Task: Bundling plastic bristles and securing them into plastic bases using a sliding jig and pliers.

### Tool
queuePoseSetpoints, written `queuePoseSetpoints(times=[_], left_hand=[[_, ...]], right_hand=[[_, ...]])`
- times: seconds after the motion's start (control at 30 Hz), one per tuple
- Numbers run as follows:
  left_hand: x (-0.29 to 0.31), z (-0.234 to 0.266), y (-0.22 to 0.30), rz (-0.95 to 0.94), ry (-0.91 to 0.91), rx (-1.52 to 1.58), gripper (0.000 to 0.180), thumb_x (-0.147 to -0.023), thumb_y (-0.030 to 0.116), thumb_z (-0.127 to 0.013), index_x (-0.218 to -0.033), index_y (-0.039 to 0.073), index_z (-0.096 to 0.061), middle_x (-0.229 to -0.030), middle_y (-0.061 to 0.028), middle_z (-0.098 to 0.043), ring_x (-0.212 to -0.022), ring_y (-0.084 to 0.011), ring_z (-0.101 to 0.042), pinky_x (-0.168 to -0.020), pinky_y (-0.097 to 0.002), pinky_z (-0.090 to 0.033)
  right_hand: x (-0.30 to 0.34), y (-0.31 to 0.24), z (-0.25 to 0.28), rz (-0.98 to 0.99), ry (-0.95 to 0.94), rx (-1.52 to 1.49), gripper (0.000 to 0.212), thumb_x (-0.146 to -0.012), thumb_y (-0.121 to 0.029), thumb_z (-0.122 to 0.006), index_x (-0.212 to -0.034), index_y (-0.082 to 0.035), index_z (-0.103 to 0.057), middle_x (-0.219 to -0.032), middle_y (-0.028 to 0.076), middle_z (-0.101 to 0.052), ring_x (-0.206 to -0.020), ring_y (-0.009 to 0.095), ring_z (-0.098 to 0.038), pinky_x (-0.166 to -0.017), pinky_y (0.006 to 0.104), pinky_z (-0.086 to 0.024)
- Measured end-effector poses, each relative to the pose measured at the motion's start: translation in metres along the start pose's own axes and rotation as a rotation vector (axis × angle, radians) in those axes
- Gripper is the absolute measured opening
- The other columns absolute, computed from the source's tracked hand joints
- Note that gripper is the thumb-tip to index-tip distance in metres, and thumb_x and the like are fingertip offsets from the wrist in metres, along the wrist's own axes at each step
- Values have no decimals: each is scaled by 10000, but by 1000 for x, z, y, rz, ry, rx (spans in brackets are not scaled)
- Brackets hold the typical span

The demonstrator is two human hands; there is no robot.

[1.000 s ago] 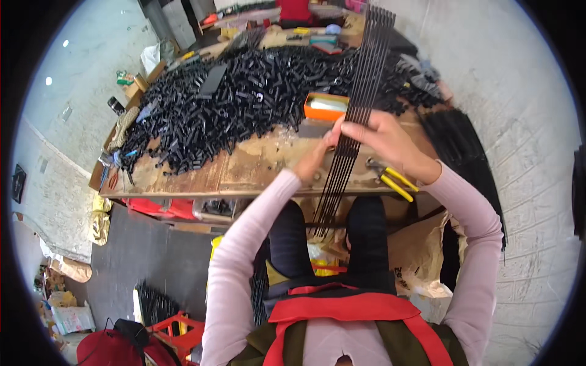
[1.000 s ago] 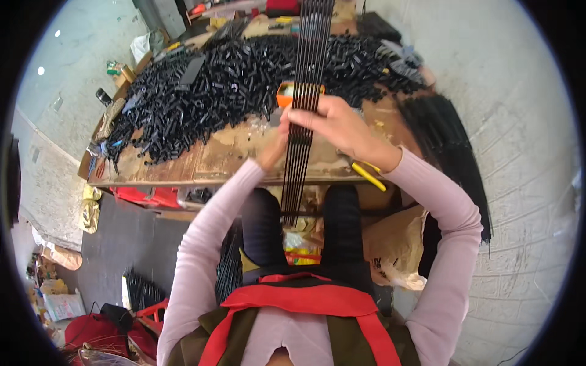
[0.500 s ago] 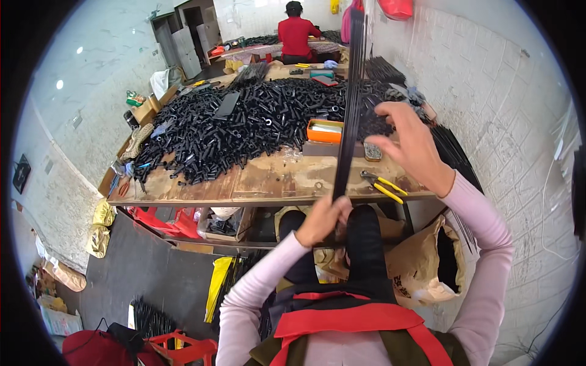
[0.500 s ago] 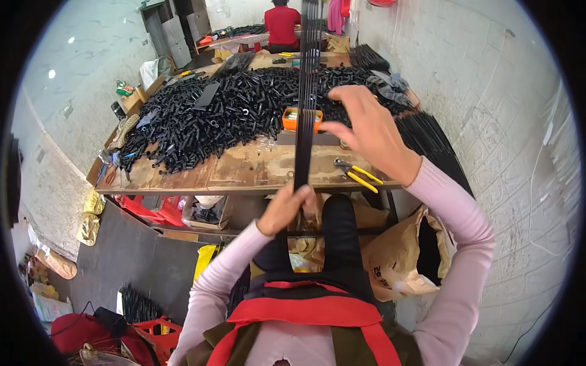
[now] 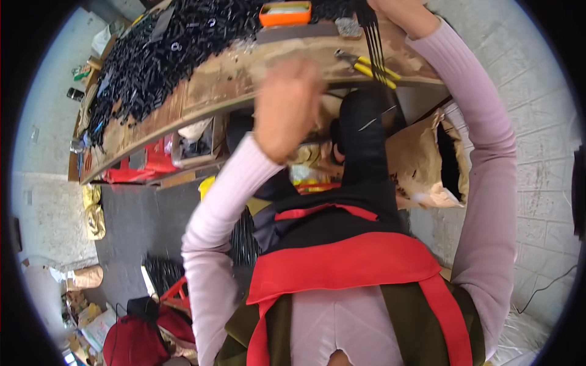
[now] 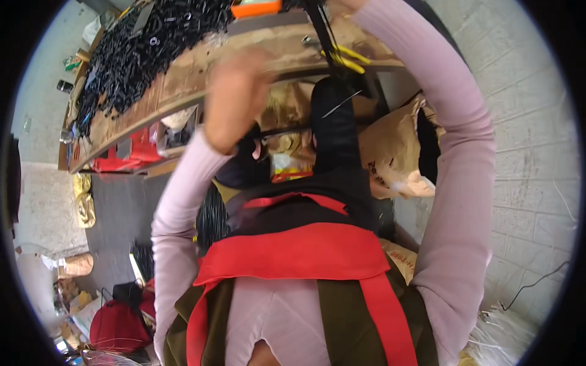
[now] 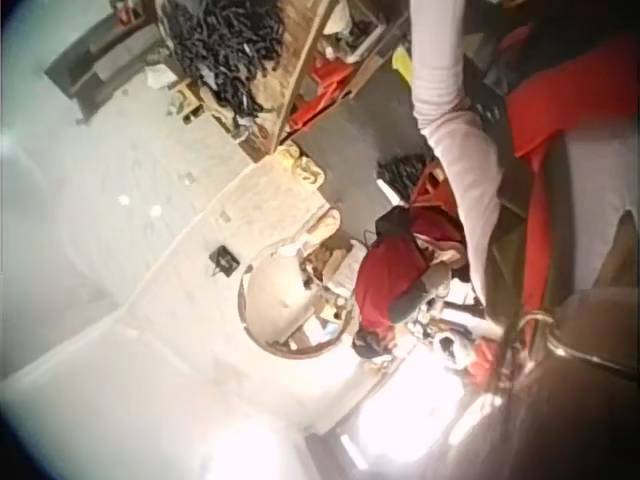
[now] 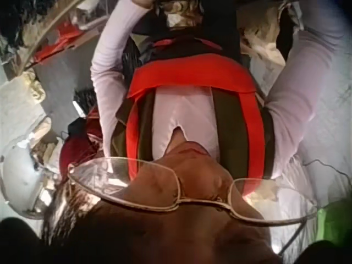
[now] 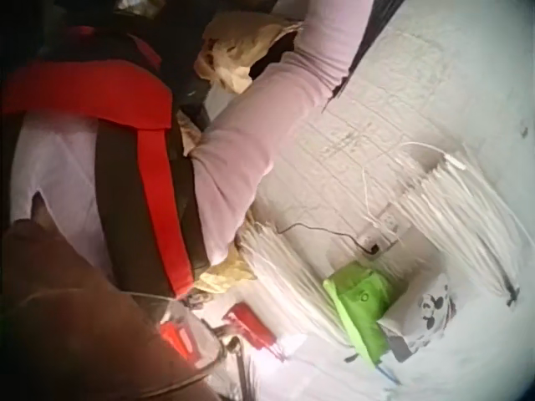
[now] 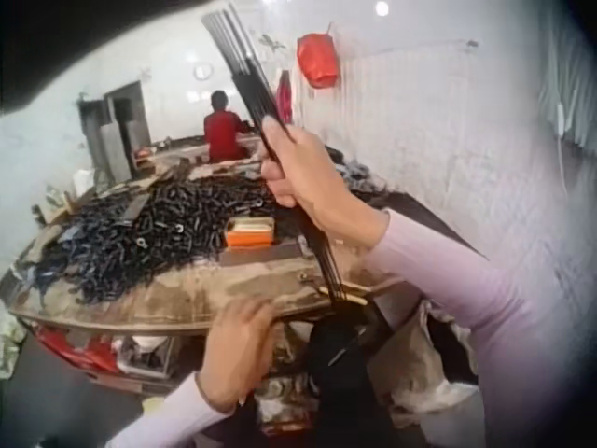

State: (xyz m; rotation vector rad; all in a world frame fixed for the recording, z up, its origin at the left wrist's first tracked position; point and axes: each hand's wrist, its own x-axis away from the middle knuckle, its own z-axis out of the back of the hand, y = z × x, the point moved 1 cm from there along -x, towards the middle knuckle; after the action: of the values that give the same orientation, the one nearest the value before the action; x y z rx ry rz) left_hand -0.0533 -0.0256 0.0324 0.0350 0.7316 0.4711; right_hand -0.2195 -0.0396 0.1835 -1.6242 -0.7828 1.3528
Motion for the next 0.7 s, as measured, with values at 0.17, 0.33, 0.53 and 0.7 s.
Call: queuePoseSetpoints(times=[0.17, 0.33, 0.53, 0.7], left_hand=[[115, -120, -10, 455, -391, 452, 453, -851, 302, -703, -1207, 30, -637, -1023, -227, -672, -963, -386, -647, -809, -430, -510], [161, -153, -14, 498, -427, 311, 208, -890, 224, -638, -952, 36, -701, -735, -166, -675, -722, -361, -671, -664, -432, -522], [175, -167, -31, 442, -489, 294, 168, -889, 158, -589, -835, 37, -692, -599, -143, -628, -589, -342, -653, -605, -439, -520], [199, -175, -29, 417, -541, 417, 253, -797, 66, -609, -1033, 28, -691, -926, -240, -681, -871, -383, -674, -779, -470, -537]], right_hand=[[33, 83, -3, 1, 48, -195, 368, -1040, -399, -443, -850, -86, -481, -593, -40, -400, -438, 43, -336, -400, 210, -276], [59, 113, -18, -17, 99, -219, 354, -1058, -369, -405, -853, -89, -475, -608, -25, -407, -454, 47, -345, -423, 211, -313], [61, 159, -15, 200, -151, -693, 303, -1053, -317, -437, -902, -68, -518, -666, 11, -507, -529, 83, -471, -499, 228, -406], [103, 169, -22, -126, 110, -296, 335, -1061, -331, -405, -857, -74, -472, -608, 5, -429, -472, 83, -354, -438, 245, -288]])
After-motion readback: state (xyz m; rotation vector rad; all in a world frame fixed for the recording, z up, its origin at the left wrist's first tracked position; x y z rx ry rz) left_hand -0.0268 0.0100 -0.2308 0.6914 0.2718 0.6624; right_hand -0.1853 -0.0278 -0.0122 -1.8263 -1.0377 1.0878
